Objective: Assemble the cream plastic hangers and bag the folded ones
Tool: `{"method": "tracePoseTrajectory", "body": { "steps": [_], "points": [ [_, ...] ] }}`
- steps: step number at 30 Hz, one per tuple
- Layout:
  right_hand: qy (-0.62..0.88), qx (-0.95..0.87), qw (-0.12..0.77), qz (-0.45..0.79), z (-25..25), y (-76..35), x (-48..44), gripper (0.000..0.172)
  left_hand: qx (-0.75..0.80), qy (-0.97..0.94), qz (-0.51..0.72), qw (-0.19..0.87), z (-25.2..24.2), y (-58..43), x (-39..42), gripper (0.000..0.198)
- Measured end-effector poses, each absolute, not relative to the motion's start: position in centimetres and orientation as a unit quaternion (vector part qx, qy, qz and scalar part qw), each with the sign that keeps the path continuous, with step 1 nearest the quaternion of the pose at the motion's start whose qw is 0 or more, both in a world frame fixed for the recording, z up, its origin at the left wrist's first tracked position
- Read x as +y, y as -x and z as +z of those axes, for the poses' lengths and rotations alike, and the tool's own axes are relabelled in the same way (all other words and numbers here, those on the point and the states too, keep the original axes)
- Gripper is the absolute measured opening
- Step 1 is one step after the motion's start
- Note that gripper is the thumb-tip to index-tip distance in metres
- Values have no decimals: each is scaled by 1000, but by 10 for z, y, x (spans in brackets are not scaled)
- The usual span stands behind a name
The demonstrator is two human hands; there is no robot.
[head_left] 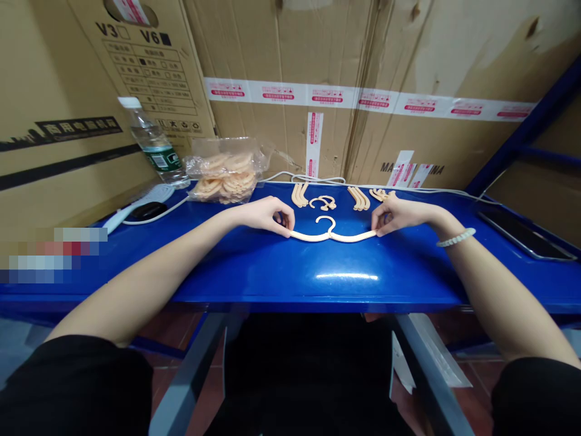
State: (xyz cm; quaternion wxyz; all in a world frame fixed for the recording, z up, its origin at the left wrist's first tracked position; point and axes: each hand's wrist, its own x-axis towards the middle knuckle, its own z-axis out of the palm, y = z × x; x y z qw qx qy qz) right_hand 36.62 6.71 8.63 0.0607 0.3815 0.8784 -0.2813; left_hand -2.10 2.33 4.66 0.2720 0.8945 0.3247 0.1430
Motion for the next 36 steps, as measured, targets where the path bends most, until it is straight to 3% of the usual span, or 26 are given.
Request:
{"method": "tracePoseTrajectory", "body": {
  "steps": [6,18,36],
  "points": [
    [-412,875,44,-249,83,-367,71,39,321,-906,181,209,38,23,29,20],
    [-494,854,-21,-162,74,-366,75,21,353,-884,294,91,12,18,44,17],
    [-493,843,18,-214,77,-377,81,37,419,-801,368,218,-2,23,57,33]
  ]
}}
